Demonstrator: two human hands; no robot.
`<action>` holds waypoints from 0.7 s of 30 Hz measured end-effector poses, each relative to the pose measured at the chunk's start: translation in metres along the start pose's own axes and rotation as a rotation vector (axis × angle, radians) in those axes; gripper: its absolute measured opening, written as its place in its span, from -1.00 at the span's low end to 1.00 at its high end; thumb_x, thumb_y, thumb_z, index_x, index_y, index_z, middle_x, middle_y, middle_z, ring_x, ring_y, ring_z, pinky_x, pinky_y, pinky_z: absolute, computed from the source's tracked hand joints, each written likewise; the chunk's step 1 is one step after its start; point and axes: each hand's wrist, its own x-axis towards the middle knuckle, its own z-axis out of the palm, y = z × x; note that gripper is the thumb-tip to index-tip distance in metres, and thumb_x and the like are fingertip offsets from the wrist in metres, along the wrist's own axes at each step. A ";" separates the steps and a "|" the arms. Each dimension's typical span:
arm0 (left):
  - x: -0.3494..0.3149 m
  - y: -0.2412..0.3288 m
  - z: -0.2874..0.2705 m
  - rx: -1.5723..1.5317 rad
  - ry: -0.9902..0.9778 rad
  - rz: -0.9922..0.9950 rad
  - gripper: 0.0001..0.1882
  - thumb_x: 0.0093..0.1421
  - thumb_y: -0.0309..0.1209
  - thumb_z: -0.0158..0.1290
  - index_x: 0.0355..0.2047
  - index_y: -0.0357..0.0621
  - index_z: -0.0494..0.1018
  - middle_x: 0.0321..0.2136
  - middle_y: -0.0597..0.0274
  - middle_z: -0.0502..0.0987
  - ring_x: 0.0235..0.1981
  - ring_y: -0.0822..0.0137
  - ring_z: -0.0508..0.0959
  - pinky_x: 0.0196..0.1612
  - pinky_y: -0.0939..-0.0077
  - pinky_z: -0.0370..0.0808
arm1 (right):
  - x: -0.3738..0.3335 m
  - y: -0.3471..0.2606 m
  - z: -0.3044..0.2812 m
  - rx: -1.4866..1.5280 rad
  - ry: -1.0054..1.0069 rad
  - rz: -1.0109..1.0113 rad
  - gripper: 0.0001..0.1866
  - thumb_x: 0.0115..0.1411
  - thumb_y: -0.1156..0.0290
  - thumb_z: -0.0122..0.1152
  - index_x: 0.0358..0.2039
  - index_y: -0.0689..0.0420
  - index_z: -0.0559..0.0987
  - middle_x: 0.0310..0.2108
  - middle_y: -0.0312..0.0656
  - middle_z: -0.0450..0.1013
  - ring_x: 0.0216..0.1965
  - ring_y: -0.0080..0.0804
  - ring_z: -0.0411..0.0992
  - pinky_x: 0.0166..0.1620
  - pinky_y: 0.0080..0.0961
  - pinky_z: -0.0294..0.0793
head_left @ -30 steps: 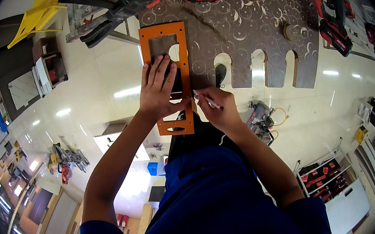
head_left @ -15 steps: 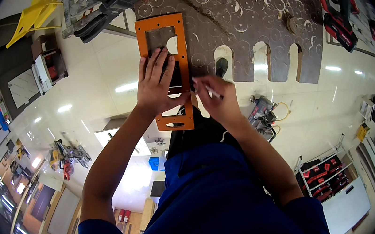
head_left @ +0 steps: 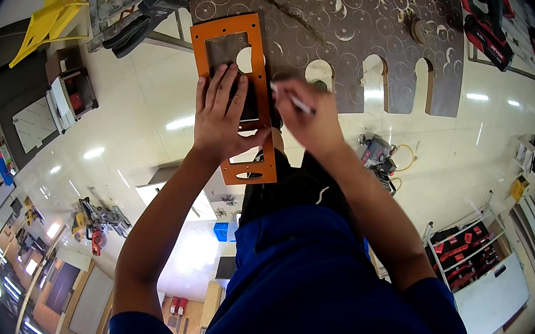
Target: The person uses a template and a marker to draw circular outlines on a patterned wooden board. They then use a handheld circular saw to cut along the marked lines, creating circular holes in the wood.
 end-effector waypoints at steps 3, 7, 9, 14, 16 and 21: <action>0.001 0.002 -0.002 0.012 -0.014 -0.006 0.05 -0.13 0.04 0.37 0.33 -0.18 0.24 0.36 -0.09 0.17 0.43 -0.08 0.11 0.43 -0.21 -0.04 | 0.005 -0.002 0.001 0.019 0.016 -0.027 -0.88 0.14 0.62 0.29 -0.28 0.26 0.61 -0.51 0.02 0.53 -0.52 -0.25 0.57 -0.46 -0.47 0.45; -0.002 0.000 0.002 0.010 0.005 0.008 0.05 -0.12 0.04 0.36 0.32 -0.18 0.24 0.36 -0.10 0.18 0.43 -0.09 0.12 0.43 -0.22 -0.03 | -0.043 -0.010 -0.003 -0.033 -0.042 0.043 -0.88 0.14 0.62 0.28 -0.28 0.26 0.61 -0.48 0.01 0.54 -0.51 -0.24 0.57 -0.44 -0.45 0.47; -0.003 0.000 0.001 0.010 0.007 0.008 0.04 -0.12 0.03 0.36 0.32 -0.18 0.24 0.36 -0.11 0.18 0.43 -0.09 0.12 0.42 -0.22 -0.02 | -0.051 -0.007 0.000 0.016 -0.023 0.061 -0.88 0.15 0.62 0.28 -0.28 0.25 0.61 -0.47 0.00 0.54 -0.51 -0.17 0.56 -0.44 -0.43 0.47; 0.002 0.001 -0.002 0.021 -0.020 0.001 0.06 -0.12 0.05 0.37 0.33 -0.17 0.23 0.36 -0.11 0.17 0.43 -0.09 0.12 0.43 -0.22 -0.03 | 0.016 -0.006 -0.001 -0.010 0.003 -0.010 -0.89 0.16 0.58 0.25 -0.27 0.26 0.59 -0.47 0.01 0.53 -0.46 -0.09 0.57 -0.40 -0.38 0.49; 0.003 0.003 -0.006 0.027 -0.048 -0.012 0.06 -0.12 0.05 0.37 0.33 -0.18 0.23 0.37 -0.11 0.16 0.44 -0.08 0.11 0.43 -0.22 -0.04 | 0.013 -0.011 -0.003 -0.008 -0.012 0.011 -0.89 0.16 0.58 0.25 -0.27 0.26 0.58 -0.47 0.02 0.53 -0.46 -0.10 0.58 -0.40 -0.40 0.48; -0.002 -0.001 -0.002 -0.005 -0.027 0.003 0.13 -0.14 0.11 0.39 0.35 -0.18 0.20 0.38 -0.13 0.13 0.44 -0.12 0.08 0.42 -0.22 -0.05 | -0.050 -0.018 -0.006 -0.080 -0.022 0.009 -0.86 0.13 0.63 0.27 -0.26 0.25 0.60 -0.48 0.04 0.52 -0.44 -0.14 0.59 -0.41 -0.43 0.49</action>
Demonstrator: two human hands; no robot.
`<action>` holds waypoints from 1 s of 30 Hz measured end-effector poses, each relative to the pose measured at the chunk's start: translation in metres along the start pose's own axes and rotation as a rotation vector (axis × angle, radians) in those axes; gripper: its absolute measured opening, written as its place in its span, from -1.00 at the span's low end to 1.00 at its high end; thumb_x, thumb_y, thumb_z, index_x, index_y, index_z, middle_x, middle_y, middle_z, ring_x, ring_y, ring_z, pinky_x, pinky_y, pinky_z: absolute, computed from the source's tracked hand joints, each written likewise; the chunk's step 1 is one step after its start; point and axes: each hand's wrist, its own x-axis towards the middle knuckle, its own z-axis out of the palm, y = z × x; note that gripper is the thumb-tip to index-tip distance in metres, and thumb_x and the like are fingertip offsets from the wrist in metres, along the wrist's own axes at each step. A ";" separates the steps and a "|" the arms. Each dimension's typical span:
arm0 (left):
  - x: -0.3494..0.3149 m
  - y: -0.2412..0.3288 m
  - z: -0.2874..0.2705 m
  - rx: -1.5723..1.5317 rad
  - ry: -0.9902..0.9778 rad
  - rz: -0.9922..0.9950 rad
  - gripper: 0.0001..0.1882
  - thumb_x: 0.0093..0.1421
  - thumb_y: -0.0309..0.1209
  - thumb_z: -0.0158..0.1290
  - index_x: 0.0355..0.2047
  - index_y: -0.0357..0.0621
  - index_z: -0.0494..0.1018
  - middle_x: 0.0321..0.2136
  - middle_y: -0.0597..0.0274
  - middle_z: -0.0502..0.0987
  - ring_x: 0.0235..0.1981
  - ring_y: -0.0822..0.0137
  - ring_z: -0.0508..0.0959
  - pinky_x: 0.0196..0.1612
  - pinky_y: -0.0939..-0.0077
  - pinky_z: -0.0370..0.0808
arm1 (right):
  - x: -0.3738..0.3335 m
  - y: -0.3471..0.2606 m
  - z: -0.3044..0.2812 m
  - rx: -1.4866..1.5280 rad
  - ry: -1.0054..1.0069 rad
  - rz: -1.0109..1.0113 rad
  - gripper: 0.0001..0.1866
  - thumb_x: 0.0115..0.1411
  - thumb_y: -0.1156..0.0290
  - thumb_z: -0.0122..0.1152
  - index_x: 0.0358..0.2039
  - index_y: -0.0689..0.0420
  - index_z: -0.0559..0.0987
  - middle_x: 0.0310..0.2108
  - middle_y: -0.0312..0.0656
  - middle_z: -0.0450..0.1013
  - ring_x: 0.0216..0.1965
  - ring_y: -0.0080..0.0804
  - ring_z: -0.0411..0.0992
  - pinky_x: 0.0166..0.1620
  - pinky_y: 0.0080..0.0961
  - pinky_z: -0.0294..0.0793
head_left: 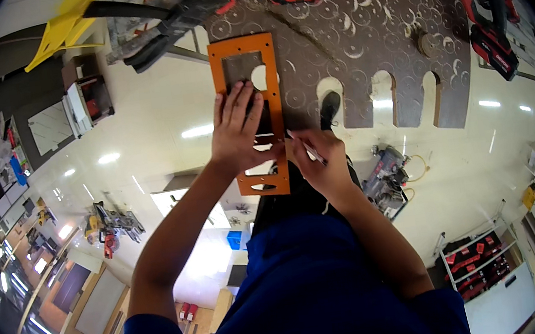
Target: The person uses a template and a marker to draw circular outlines on a patterned wooden board. They then use a handheld circular saw to cut along the marked lines, creating circular holes in the wood.
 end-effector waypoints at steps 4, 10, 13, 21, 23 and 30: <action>0.003 0.001 0.000 0.014 0.040 0.021 0.09 -0.14 0.04 0.39 0.33 -0.22 0.21 0.36 -0.17 0.16 0.42 -0.14 0.12 0.40 -0.25 -0.02 | 0.025 0.011 0.007 0.060 0.024 0.000 -0.86 0.14 0.62 0.26 -0.25 0.26 0.60 -0.47 0.04 0.53 -0.44 -0.14 0.59 -0.39 -0.40 0.51; 0.006 0.004 -0.002 -0.017 -0.002 -0.004 0.06 -0.12 0.02 0.37 0.33 -0.19 0.22 0.36 -0.17 0.16 0.42 -0.14 0.13 0.40 -0.26 -0.02 | 0.044 0.006 0.000 0.030 0.002 -0.024 -0.89 0.15 0.60 0.25 -0.28 0.24 0.59 -0.46 0.03 0.53 -0.46 -0.16 0.57 -0.39 -0.40 0.49; 0.000 0.001 0.001 -0.024 0.016 0.006 0.09 -0.12 0.07 0.38 0.34 -0.18 0.22 0.37 -0.15 0.14 0.43 -0.14 0.10 0.42 -0.25 -0.06 | -0.009 -0.009 -0.010 -0.149 -0.141 0.082 -0.90 0.17 0.62 0.25 -0.28 0.23 0.59 -0.44 -0.01 0.54 -0.47 -0.16 0.58 -0.42 -0.45 0.49; -0.003 0.001 -0.017 -0.033 0.000 0.044 -0.05 0.05 0.09 0.29 0.31 -0.24 0.26 0.38 -0.12 0.12 0.46 -0.10 0.03 0.44 -0.23 -0.11 | -0.041 -0.055 -0.067 0.141 0.049 0.152 -0.75 0.43 0.44 0.04 0.00 0.32 0.51 -0.25 -0.05 0.61 -0.30 -0.40 0.60 -0.18 -0.48 0.60; -0.008 0.005 -0.029 -0.005 0.066 -0.071 -0.08 0.09 0.04 0.26 0.32 -0.24 0.21 0.38 -0.19 0.10 0.46 -0.16 0.01 0.43 -0.28 -0.13 | -0.035 -0.050 -0.075 0.239 0.088 0.170 -0.70 0.50 0.38 -0.06 0.04 0.33 0.49 -0.21 -0.06 0.61 -0.26 -0.43 0.57 -0.11 -0.49 0.58; -0.106 0.006 -0.021 -0.314 0.233 -0.656 -0.27 0.12 -0.13 0.34 0.11 -0.38 0.31 -0.09 -0.23 0.57 -0.08 -0.09 0.62 -0.02 0.17 0.57 | -0.061 -0.047 -0.053 0.257 -0.073 0.165 -0.70 0.49 0.36 -0.05 0.07 0.29 0.48 -0.19 -0.10 0.60 -0.28 -0.47 0.56 -0.16 -0.51 0.59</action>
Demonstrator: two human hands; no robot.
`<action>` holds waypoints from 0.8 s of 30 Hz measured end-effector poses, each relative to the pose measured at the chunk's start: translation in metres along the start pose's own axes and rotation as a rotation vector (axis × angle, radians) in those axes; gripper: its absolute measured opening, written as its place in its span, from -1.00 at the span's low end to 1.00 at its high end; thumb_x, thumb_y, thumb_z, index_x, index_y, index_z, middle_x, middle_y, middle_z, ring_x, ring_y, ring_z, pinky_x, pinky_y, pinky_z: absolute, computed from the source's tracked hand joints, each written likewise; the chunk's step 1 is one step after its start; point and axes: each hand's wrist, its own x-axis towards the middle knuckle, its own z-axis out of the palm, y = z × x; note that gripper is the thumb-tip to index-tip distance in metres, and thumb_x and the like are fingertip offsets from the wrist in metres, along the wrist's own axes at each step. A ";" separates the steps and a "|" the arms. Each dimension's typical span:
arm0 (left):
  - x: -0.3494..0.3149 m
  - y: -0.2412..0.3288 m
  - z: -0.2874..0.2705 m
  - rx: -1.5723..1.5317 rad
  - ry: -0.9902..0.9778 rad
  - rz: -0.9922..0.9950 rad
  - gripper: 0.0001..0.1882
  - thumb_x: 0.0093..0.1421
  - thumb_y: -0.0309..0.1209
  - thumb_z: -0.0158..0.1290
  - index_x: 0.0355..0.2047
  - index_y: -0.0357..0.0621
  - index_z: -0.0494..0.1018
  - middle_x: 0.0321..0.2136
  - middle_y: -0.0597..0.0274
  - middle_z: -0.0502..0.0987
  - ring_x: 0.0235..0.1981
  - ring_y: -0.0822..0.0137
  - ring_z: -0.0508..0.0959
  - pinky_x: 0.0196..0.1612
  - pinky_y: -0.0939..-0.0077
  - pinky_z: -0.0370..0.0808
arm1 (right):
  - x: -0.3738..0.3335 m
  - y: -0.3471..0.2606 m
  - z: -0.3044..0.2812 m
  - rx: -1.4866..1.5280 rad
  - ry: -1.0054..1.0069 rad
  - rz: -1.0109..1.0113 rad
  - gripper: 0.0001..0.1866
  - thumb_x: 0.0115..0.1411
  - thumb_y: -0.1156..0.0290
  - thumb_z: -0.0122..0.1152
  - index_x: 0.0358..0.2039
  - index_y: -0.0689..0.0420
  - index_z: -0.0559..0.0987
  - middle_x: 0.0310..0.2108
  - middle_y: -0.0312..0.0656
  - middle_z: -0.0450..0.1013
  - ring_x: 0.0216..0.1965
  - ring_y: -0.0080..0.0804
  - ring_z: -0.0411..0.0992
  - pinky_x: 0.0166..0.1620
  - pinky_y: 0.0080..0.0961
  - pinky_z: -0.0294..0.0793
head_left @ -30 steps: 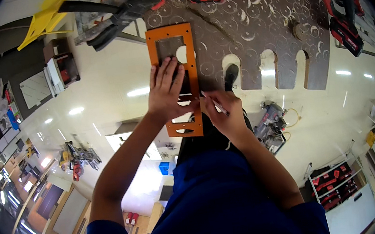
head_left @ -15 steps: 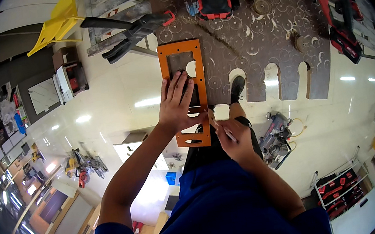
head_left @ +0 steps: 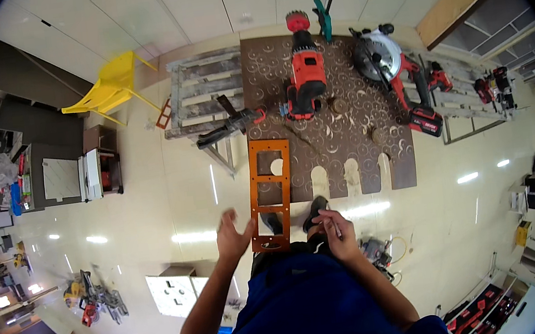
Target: The person uses a template and a marker to draw circular outlines on a patterned wooden board. They then use a handheld circular saw to cut along the marked lines, creating circular holes in the wood.
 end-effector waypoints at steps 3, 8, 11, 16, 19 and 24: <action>-0.030 -0.027 0.029 -0.533 -0.304 -0.303 -0.47 0.24 -0.10 0.25 -0.08 -0.37 0.45 -0.34 -0.08 0.64 -0.35 0.12 0.68 -0.27 0.27 0.62 | 0.001 0.013 0.011 -0.007 -0.001 -0.064 -0.73 0.48 0.46 -0.08 0.11 0.25 0.44 -0.19 -0.10 0.61 -0.30 -0.44 0.59 -0.16 -0.50 0.60; -0.028 0.009 0.037 -0.436 -0.161 -0.089 -0.85 0.42 -0.39 -0.06 -0.22 -0.25 0.37 -0.42 0.11 0.57 -0.43 0.32 0.64 -0.44 0.38 0.66 | 0.013 0.001 0.013 0.041 0.060 -0.170 -0.61 0.49 0.49 -0.13 0.29 0.13 0.34 -0.16 -0.04 0.59 -0.29 -0.34 0.62 -0.16 -0.44 0.64; -0.028 0.011 0.006 -0.822 -0.261 -0.299 -0.77 0.41 -0.33 -0.01 -0.18 -0.31 0.41 -0.50 0.14 0.56 -0.51 0.37 0.62 -0.54 0.44 0.57 | 0.017 0.004 -0.006 0.071 0.088 -0.153 -0.55 0.51 0.43 -0.14 0.37 0.11 0.25 -0.13 0.02 0.57 -0.27 -0.31 0.62 -0.16 -0.40 0.66; -0.022 -0.005 -0.065 -0.927 -0.480 -0.297 -0.79 0.39 -0.30 0.08 -0.19 -0.22 0.44 -0.54 0.32 0.50 -0.56 0.51 0.58 -0.59 0.57 0.53 | 0.022 0.013 -0.058 0.016 0.121 -0.223 -0.20 0.22 0.81 -0.23 0.47 0.07 0.02 0.17 0.04 0.41 -0.15 -0.17 0.61 -0.08 -0.33 0.64; -0.015 -0.013 -0.104 -0.795 -0.602 -0.356 -0.79 0.38 -0.28 0.12 -0.19 -0.19 0.47 -0.62 0.43 0.44 -0.65 0.58 0.47 -0.63 0.64 0.42 | 0.020 0.008 -0.078 0.045 0.180 -0.131 -0.16 0.12 0.83 -0.21 0.45 0.09 0.10 0.16 0.02 0.42 -0.14 -0.14 0.61 -0.08 -0.31 0.64; -0.018 0.002 -0.091 -0.782 -0.670 -0.259 -0.83 0.38 -0.33 0.12 -0.26 -0.16 0.46 -0.66 0.44 0.42 -0.69 0.58 0.44 -0.64 0.63 0.39 | 0.026 0.007 -0.113 0.020 0.093 0.060 -0.28 0.17 0.74 -0.22 0.40 0.15 0.21 0.16 0.00 0.41 -0.20 -0.19 0.62 -0.14 -0.38 0.62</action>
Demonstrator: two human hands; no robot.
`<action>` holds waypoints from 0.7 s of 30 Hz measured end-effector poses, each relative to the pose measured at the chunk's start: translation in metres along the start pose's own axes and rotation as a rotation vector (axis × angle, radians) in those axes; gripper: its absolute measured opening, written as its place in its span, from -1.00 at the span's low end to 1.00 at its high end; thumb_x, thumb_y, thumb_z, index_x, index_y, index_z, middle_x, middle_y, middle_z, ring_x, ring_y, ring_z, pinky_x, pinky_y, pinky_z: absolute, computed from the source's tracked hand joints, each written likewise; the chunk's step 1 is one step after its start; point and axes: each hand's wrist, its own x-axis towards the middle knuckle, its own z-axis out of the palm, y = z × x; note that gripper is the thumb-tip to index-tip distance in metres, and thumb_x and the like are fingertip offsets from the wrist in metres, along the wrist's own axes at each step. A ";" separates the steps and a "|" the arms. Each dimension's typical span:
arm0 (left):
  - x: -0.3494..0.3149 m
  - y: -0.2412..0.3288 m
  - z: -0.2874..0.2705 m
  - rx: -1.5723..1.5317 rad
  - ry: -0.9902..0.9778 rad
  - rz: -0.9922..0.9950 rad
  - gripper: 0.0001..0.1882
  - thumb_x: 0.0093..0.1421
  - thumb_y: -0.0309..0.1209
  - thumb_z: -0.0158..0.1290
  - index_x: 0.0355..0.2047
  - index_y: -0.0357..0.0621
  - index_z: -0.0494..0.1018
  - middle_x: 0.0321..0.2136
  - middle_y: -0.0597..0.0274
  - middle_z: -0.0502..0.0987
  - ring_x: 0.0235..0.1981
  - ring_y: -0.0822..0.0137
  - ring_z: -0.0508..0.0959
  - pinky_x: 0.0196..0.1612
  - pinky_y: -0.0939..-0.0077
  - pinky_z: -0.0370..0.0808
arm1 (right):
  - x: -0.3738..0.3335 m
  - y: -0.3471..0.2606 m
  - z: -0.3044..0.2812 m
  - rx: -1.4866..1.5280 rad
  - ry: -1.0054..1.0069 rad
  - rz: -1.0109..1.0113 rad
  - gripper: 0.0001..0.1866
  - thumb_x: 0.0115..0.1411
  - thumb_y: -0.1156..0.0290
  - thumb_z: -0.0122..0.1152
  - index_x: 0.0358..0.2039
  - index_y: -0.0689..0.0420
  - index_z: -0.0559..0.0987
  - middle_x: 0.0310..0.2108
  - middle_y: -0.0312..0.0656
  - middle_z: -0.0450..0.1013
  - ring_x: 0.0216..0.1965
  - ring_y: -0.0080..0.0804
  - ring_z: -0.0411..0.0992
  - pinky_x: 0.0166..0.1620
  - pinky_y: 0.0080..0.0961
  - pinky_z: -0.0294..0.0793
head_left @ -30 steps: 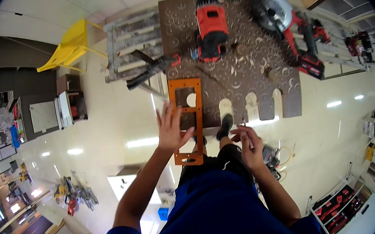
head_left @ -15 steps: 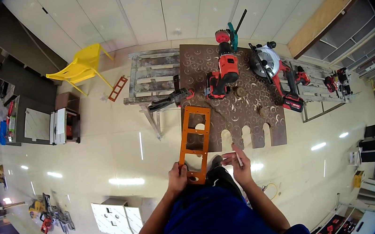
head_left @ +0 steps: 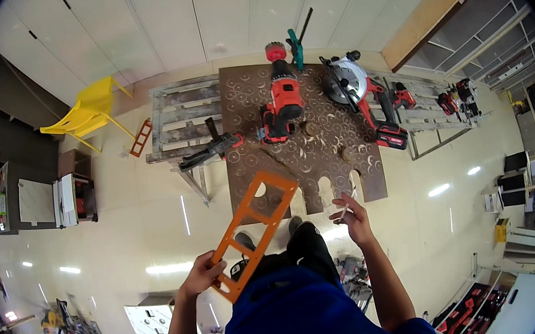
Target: The person uses a template and a marker to draw circular outlines on a patterned wooden board. They then use a handheld circular saw to cut along the marked lines, creating circular holes in the wood.
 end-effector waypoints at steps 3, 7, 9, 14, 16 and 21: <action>0.039 0.020 0.064 -0.003 0.001 0.085 -0.83 0.38 -0.34 0.11 -0.29 -0.17 0.42 -0.66 0.43 0.42 -0.70 0.57 0.44 -0.64 0.61 0.39 | 0.032 0.007 -0.015 -0.025 0.020 0.049 -0.40 0.24 0.69 -0.22 0.33 0.20 0.31 0.06 -0.03 0.48 -0.33 -0.29 0.61 -0.29 -0.46 0.60; 0.107 0.047 0.140 -0.041 0.089 0.178 -0.78 0.38 -0.32 0.10 -0.33 -0.21 0.39 -0.62 0.35 0.45 -0.68 0.53 0.48 -0.63 0.56 0.43 | 0.106 -0.004 -0.041 -0.174 -0.007 0.012 -0.59 0.25 0.61 -0.07 0.11 0.29 0.49 -0.22 -0.09 0.59 -0.45 -0.40 0.58 -0.41 -0.46 0.58; 0.134 0.060 0.175 0.003 0.201 0.219 -0.76 0.36 -0.32 0.12 -0.32 -0.25 0.40 -0.60 0.31 0.49 -0.67 0.50 0.51 -0.62 0.53 0.46 | 0.138 -0.012 -0.049 -0.321 -0.001 -0.011 -0.67 0.26 0.57 -0.01 0.01 0.24 0.55 -0.33 -0.12 0.60 -0.46 -0.37 0.58 -0.41 -0.42 0.55; 0.189 0.085 0.240 0.241 0.467 0.293 -0.73 0.33 -0.31 0.15 -0.31 -0.31 0.44 -0.56 0.18 0.56 -0.60 0.43 0.57 -0.56 0.45 0.48 | 0.208 -0.025 -0.064 -0.697 -0.040 -0.306 -0.78 0.20 0.49 0.08 -0.15 0.21 0.55 -0.40 0.12 0.56 -0.35 0.02 0.60 -0.32 -0.21 0.52; 0.218 0.060 0.248 0.238 0.550 0.292 -0.73 0.31 -0.30 0.17 -0.33 -0.32 0.46 -0.57 0.13 0.55 -0.54 0.37 0.58 -0.48 0.40 0.46 | 0.233 -0.035 -0.071 -0.674 -0.078 -0.315 -0.81 0.17 0.46 0.10 -0.20 0.22 0.54 -0.38 0.20 0.53 -0.29 0.13 0.57 -0.27 -0.14 0.52; 0.221 0.061 0.272 0.219 0.699 0.268 -0.74 0.31 -0.31 0.16 -0.32 -0.31 0.48 -0.56 0.15 0.56 -0.55 0.40 0.53 -0.47 0.42 0.44 | 0.223 -0.076 -0.112 -0.522 -0.154 -0.457 -0.79 0.16 0.56 0.21 -0.18 0.21 0.65 -0.37 -0.03 0.62 -0.36 -0.27 0.62 -0.23 -0.41 0.59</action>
